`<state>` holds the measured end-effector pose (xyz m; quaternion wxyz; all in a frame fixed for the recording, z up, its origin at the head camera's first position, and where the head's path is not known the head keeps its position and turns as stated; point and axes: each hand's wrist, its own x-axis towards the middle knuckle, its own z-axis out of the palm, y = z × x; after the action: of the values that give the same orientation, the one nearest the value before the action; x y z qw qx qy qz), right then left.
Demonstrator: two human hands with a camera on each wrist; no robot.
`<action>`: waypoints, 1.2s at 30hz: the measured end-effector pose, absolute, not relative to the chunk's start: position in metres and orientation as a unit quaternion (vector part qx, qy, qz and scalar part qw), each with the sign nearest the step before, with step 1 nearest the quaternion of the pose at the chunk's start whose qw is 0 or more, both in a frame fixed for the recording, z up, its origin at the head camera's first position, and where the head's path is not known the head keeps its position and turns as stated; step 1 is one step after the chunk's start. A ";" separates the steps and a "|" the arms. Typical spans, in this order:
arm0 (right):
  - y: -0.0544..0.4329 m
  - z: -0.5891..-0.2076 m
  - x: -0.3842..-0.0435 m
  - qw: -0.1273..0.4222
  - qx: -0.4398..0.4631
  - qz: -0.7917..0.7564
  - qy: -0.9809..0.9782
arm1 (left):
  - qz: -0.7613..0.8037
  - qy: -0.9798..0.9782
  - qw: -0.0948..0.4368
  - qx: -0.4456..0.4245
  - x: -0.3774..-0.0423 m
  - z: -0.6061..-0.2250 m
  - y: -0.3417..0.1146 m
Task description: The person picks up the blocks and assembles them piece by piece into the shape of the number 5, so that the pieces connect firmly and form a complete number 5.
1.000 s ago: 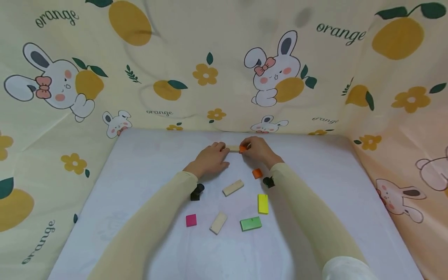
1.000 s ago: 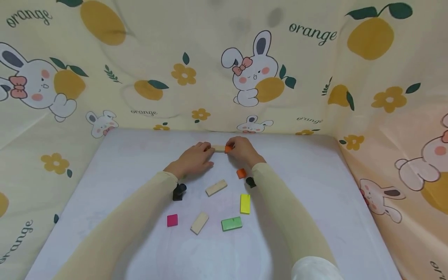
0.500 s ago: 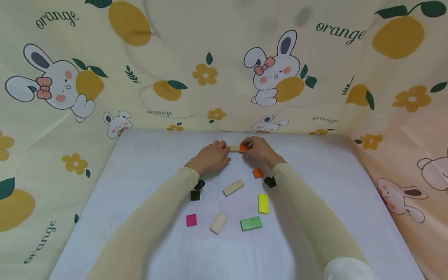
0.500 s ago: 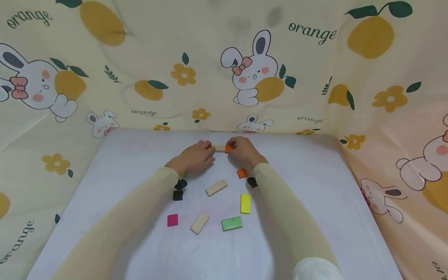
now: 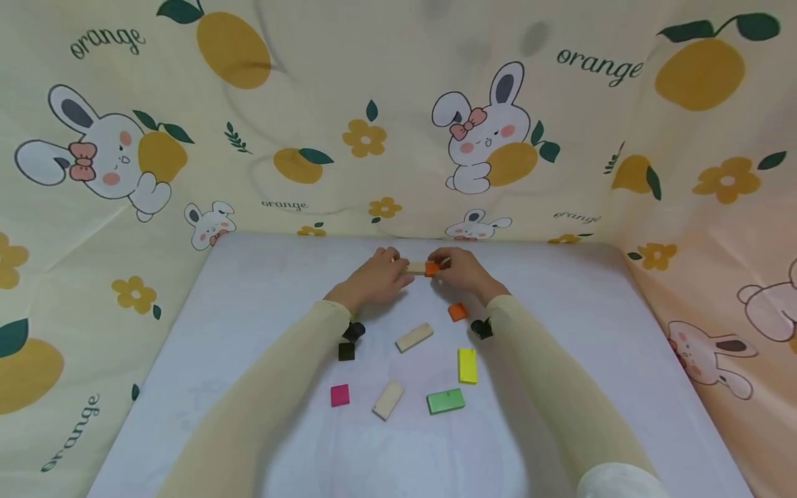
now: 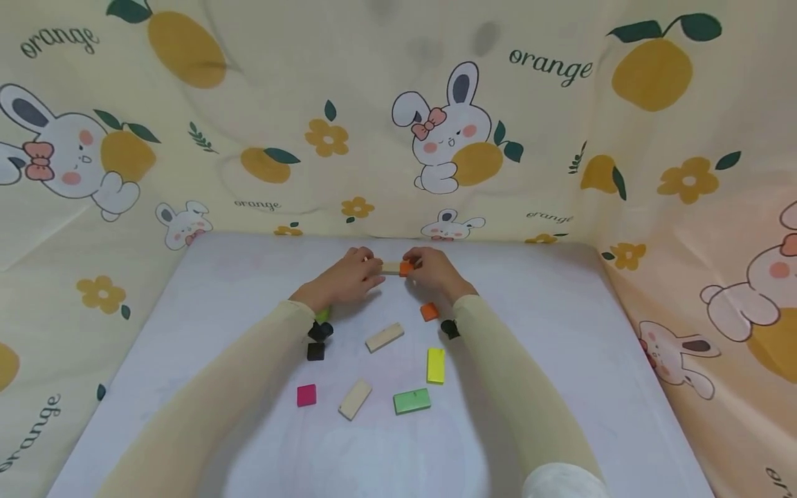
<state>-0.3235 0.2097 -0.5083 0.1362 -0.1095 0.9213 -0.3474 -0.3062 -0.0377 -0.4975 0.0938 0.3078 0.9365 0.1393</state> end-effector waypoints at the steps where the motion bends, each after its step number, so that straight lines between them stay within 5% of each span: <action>1: 0.210 -0.509 -0.323 0.136 -0.110 -0.350 0.920 | 0.159 0.935 0.095 0.302 -0.306 -0.497 -0.040; 18: 0.213 -0.512 -0.322 0.116 -0.107 -0.375 0.914 | 0.309 0.908 0.162 0.230 -0.281 -0.495 -0.134; 26: 0.189 -0.499 -0.326 0.077 -0.184 -0.287 0.937 | 0.301 0.912 0.165 0.224 -0.265 -0.510 -0.145; 36: 0.150 -0.499 -0.321 0.115 -0.273 -0.151 0.943 | 0.313 0.909 0.144 0.233 -0.258 -0.520 -0.153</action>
<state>-0.3207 0.1502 -0.4988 0.1152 -0.2734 0.9429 -0.1514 -0.2582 -0.1530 -0.5200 0.1444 0.2334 0.9093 0.3129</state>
